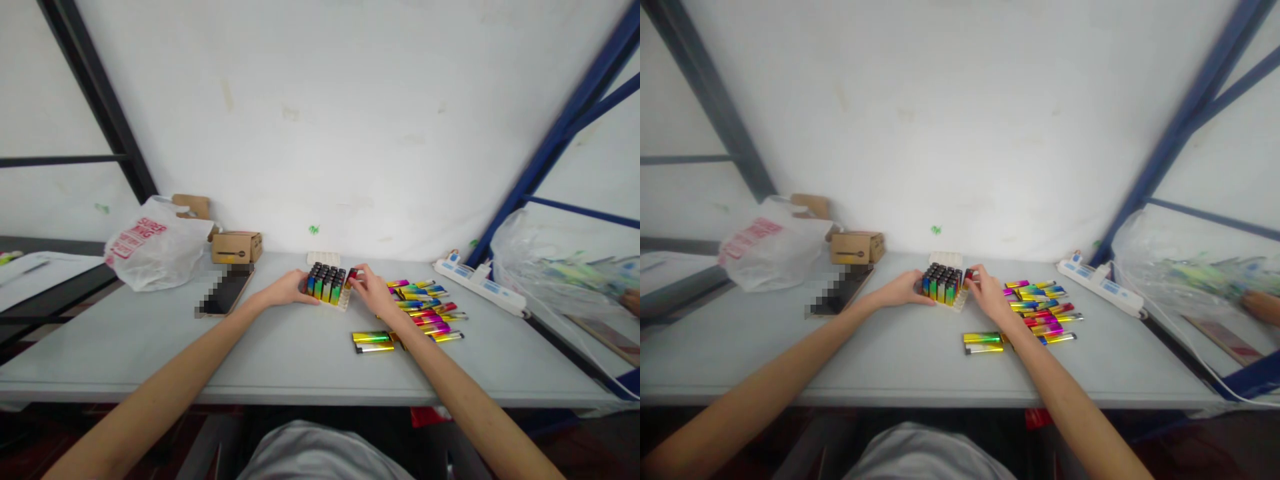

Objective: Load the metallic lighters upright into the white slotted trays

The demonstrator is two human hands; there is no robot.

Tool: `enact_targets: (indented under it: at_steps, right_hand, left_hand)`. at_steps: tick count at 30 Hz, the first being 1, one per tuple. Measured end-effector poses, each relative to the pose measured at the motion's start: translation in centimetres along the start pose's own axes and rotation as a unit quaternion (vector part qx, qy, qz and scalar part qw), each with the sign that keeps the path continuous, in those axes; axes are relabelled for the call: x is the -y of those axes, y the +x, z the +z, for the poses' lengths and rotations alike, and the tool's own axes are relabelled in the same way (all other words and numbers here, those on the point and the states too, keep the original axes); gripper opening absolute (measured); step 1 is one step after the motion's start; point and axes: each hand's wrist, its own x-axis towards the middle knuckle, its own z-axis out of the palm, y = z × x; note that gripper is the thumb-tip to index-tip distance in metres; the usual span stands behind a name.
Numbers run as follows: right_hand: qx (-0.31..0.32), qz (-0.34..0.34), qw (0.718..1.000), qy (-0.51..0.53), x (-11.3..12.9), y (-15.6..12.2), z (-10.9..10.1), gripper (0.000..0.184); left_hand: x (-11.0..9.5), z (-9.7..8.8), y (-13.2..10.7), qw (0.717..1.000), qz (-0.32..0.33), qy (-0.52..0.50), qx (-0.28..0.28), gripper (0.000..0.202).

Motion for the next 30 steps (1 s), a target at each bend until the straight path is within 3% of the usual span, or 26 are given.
enact_targets:
  at_steps: [4, 9, 13, 18, 21, 23, 26, 30]
  right_hand:
    - [0.057, -0.02, 0.997, -0.057, 0.2, 0.0, -0.2, 0.015]
    - [0.085, -0.005, 0.99, -0.113, 0.3, -0.1, -0.2, 0.016]
    - [0.113, -0.03, 0.981, -0.152, 0.2, -0.1, -0.6, 0.015]
    - [0.105, -0.06, 0.977, -0.178, -0.6, 0.2, -1.9, 0.026]
    - [0.063, 0.008, 0.965, -0.253, -1.4, 0.3, -3.1, 0.038]
    - [0.046, 0.093, 0.941, -0.322, -1.9, 0.0, -3.8, 0.041]
    - [0.074, 0.213, 0.895, -0.384, -2.5, -0.4, -4.7, 0.04]
    - [0.113, 0.229, 0.892, -0.373, -2.7, -0.4, -5.1, 0.042]
  left_hand:
    - [-0.1, 0.0, -0.1, 1.0, -0.006, -0.003, -0.002, 0.051]
    - [-0.1, -0.1, -0.1, 1.0, 0.003, -0.005, 0.006, 0.05]
    - [0.1, -0.1, 0.0, 1.0, 0.004, -0.007, 0.007, 0.052]
    - [0.3, 0.0, 0.1, 1.0, 0.003, 0.008, 0.01, 0.053]
    - [0.3, 0.0, 0.1, 1.0, 0.01, 0.009, 0.011, 0.054]
    - [0.3, 0.0, 0.2, 1.0, 0.013, 0.009, 0.013, 0.055]
    - [0.3, 0.0, 0.2, 1.0, 0.012, 0.02, 0.008, 0.055]
    - [0.4, 0.0, 0.2, 1.0, 0.01, 0.027, 0.004, 0.057]
